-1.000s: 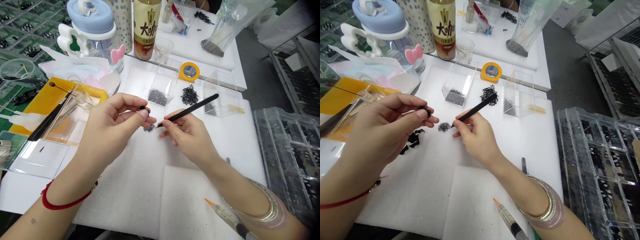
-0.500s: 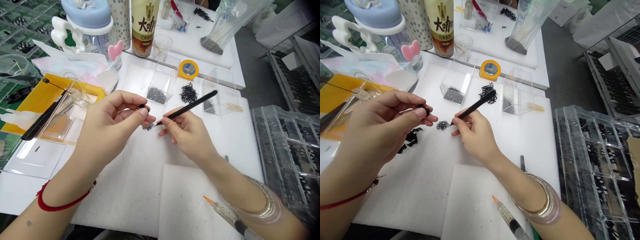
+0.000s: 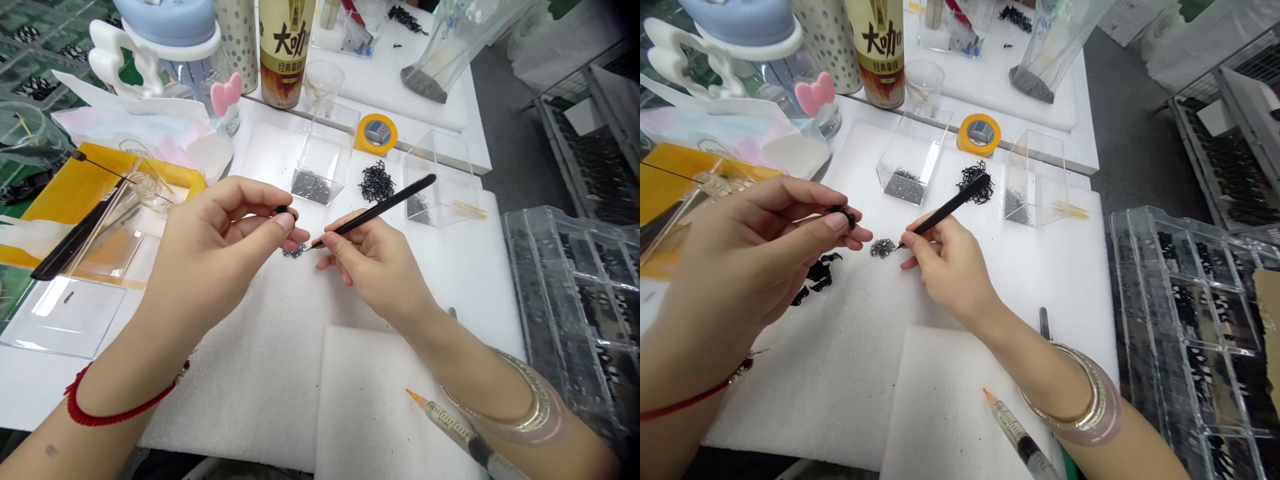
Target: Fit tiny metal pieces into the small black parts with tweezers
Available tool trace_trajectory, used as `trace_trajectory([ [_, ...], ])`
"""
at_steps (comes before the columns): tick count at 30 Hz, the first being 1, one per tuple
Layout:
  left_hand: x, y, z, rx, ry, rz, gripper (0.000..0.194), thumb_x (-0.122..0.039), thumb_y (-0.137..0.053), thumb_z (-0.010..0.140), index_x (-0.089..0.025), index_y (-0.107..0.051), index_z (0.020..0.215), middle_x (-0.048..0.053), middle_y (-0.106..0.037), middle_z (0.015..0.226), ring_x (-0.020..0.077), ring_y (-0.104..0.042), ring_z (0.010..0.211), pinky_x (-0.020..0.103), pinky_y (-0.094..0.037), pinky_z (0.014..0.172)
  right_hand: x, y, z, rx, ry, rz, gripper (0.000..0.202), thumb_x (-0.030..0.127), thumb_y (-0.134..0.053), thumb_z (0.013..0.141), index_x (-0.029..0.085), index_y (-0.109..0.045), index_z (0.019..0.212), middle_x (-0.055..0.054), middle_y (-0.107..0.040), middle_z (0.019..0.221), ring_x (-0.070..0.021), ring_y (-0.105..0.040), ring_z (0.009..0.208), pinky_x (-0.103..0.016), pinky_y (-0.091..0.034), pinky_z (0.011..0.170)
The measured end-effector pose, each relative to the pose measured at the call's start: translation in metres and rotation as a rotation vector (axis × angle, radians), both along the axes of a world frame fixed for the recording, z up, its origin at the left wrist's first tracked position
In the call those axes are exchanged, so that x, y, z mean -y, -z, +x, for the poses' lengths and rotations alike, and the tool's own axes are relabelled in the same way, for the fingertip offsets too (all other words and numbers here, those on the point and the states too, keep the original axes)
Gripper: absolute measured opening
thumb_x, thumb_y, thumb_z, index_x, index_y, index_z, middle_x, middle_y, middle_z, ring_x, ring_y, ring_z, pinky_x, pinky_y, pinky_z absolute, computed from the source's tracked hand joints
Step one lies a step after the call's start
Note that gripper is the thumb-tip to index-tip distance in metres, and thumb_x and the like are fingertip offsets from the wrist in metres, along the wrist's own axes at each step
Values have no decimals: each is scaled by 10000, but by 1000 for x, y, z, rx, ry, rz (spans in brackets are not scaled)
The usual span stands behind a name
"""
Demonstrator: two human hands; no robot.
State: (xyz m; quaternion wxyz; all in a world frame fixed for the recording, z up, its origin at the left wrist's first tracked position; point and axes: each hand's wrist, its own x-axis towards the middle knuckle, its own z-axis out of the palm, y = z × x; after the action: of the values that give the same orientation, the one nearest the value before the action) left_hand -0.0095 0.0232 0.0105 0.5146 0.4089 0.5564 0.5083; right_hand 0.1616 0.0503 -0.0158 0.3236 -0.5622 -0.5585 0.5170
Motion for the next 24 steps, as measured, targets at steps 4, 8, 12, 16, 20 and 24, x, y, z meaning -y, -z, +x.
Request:
trace_trajectory([
  [4,0,1,1,-59,0,-28,83,-159,-688,811,-215,-655,863,-64,-733,723,80,-721,700,81,-537,611,0,4,3,-155,57,59,94,241,-648,864,163,-596,875,22,-664,790,-40,-574,470,-276,-604,607],
  [8,0,2,5,-49,18,-77,84,-158,-711,787,-192,-656,840,-35,-744,732,100,-724,699,108,-543,613,2,3,8,-362,62,173,62,221,-665,865,191,-616,889,28,-695,781,-56,-608,527,-301,-600,698],
  [12,1,2,6,-46,114,-100,85,-175,-717,787,-176,-653,843,-13,-752,795,92,-721,712,95,-533,604,6,1,9,-429,47,287,37,200,-657,872,218,-625,873,10,-724,808,-97,-660,595,-313,-591,680],
  [16,3,0,7,-18,166,-94,91,-196,-711,803,-176,-647,864,-18,-751,858,86,-720,755,96,-544,653,10,-1,8,-404,21,493,132,130,-647,862,259,-647,889,-9,-741,894,-135,-674,627,-342,-590,644],
  [20,4,2,6,42,141,-100,97,-177,-717,798,-175,-650,867,-19,-752,855,88,-717,754,113,-552,668,11,-1,7,-364,9,559,184,93,-641,849,272,-655,890,-15,-750,922,-157,-681,614,-360,-594,618],
  [24,3,6,5,179,146,-118,93,-162,-713,794,-183,-666,872,-14,-751,851,112,-720,762,163,-563,692,11,-1,7,-365,-25,669,200,46,-645,827,233,-660,893,-35,-756,941,-136,-662,571,-300,-554,485],
])
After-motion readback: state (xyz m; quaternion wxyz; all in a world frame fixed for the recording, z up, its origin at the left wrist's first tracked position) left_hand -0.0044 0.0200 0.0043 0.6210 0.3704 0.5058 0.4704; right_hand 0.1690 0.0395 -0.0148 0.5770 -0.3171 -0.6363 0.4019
